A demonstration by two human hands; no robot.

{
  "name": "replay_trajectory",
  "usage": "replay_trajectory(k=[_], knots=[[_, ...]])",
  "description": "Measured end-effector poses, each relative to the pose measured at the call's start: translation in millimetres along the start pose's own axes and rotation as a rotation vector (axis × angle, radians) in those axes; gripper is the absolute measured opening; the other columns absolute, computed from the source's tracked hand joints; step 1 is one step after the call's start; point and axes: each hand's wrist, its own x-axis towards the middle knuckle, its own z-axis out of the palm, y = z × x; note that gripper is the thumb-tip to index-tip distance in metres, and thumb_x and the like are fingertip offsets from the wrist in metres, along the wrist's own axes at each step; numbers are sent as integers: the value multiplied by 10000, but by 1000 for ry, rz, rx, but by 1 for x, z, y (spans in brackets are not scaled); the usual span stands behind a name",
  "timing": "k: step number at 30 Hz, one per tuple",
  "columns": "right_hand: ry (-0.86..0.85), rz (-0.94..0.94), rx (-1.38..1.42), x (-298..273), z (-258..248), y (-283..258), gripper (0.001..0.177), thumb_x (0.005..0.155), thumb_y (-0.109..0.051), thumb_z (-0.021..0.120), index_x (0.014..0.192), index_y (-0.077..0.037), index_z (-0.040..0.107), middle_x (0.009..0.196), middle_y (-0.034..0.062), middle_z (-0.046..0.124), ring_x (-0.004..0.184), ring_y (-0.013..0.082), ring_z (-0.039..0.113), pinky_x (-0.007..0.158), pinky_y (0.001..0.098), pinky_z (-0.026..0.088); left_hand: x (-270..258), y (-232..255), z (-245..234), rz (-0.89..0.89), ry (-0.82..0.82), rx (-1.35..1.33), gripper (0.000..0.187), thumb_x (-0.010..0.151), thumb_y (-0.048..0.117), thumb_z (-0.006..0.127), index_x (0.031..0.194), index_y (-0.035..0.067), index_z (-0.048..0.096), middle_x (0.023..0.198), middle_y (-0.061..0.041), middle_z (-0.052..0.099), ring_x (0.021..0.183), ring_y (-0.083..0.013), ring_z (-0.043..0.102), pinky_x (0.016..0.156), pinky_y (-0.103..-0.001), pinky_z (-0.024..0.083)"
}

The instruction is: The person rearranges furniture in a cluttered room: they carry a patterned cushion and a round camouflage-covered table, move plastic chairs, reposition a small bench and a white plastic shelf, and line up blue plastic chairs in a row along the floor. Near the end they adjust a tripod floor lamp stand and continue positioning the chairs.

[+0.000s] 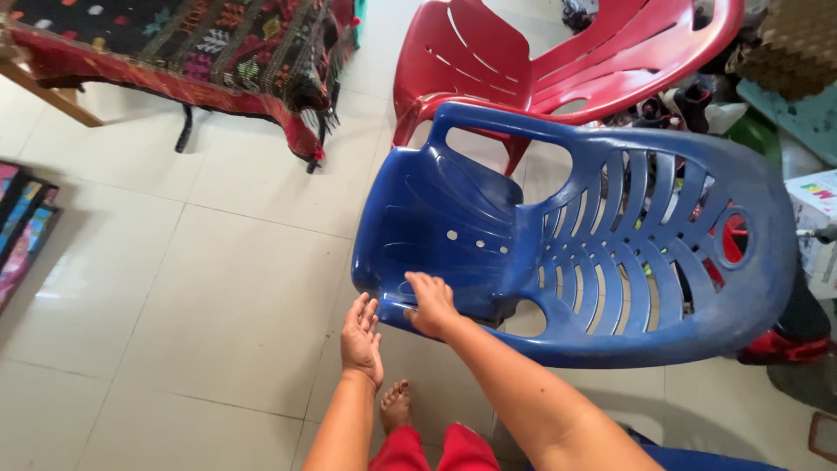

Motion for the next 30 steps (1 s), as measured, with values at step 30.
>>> replay_trajectory(k=[30], knots=[[-436,-585,-85,-151,-54,-148,561,872,-210,713,1401,-152,539,1479,83,525,1413,325,393,1150,464,341,-272,-64,-77,365,544,-530,761,904,575,437,1568,206,398,1623,-30,447,1541,-252,282,1233,-474,116]])
